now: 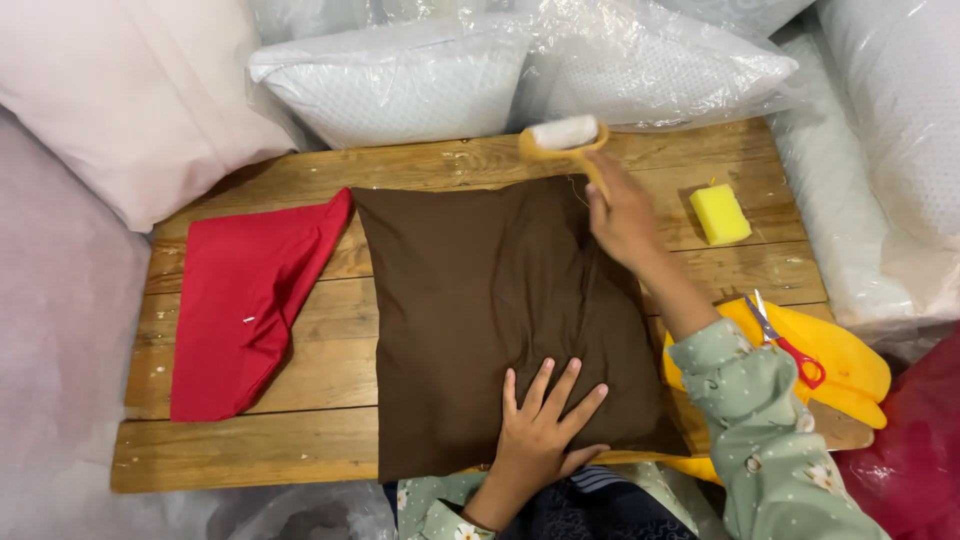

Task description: The person is stuffing a brown pillowcase with white filling and then cleaning the exterior of the pillow using a yellow sponge.

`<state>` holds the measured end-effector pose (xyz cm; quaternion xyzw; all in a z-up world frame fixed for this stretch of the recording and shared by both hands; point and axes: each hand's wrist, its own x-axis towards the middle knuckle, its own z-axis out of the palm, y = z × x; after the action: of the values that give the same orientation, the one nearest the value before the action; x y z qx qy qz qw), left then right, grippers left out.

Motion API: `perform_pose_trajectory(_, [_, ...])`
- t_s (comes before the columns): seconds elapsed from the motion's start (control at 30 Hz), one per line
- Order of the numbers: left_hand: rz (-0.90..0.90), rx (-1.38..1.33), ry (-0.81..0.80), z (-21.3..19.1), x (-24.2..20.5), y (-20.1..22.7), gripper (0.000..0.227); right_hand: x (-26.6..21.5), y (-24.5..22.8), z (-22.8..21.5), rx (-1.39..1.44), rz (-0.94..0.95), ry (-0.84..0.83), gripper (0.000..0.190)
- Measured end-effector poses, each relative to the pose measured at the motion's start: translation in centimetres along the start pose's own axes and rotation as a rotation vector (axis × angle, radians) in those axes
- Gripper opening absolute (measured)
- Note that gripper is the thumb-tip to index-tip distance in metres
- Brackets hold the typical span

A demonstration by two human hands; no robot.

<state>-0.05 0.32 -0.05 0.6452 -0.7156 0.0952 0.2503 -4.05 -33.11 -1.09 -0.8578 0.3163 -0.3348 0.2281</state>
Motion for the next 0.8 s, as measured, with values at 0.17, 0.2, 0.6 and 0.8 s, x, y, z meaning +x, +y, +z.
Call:
perform_pose_trajectory(0.17, [0.004, 0.007, -0.012, 0.0, -0.2, -0.1, 0.074, -2.5, -4.3, -9.9, -0.053, 0.039, 0.225, 0.044])
perform_pose_trajectory(0.2, [0.005, 0.014, -0.024, -0.1, -0.1, -0.1, 0.073, -3.4, -4.1, -11.2, -0.188, -0.093, 0.336, 0.043])
perform_pose_trajectory(0.6, [0.001, 0.019, 0.028, 0.5, -0.6, 0.1, 0.069, -6.2, 1.2, -6.2, -0.367, 0.455, -0.037, 0.046])
perform_pose_trajectory(0.8, [0.011, 0.05, 0.034, 0.6, -0.6, -0.1, 0.068, -6.7, 1.7, -5.9, -0.965, 0.164, 0.105, 0.058])
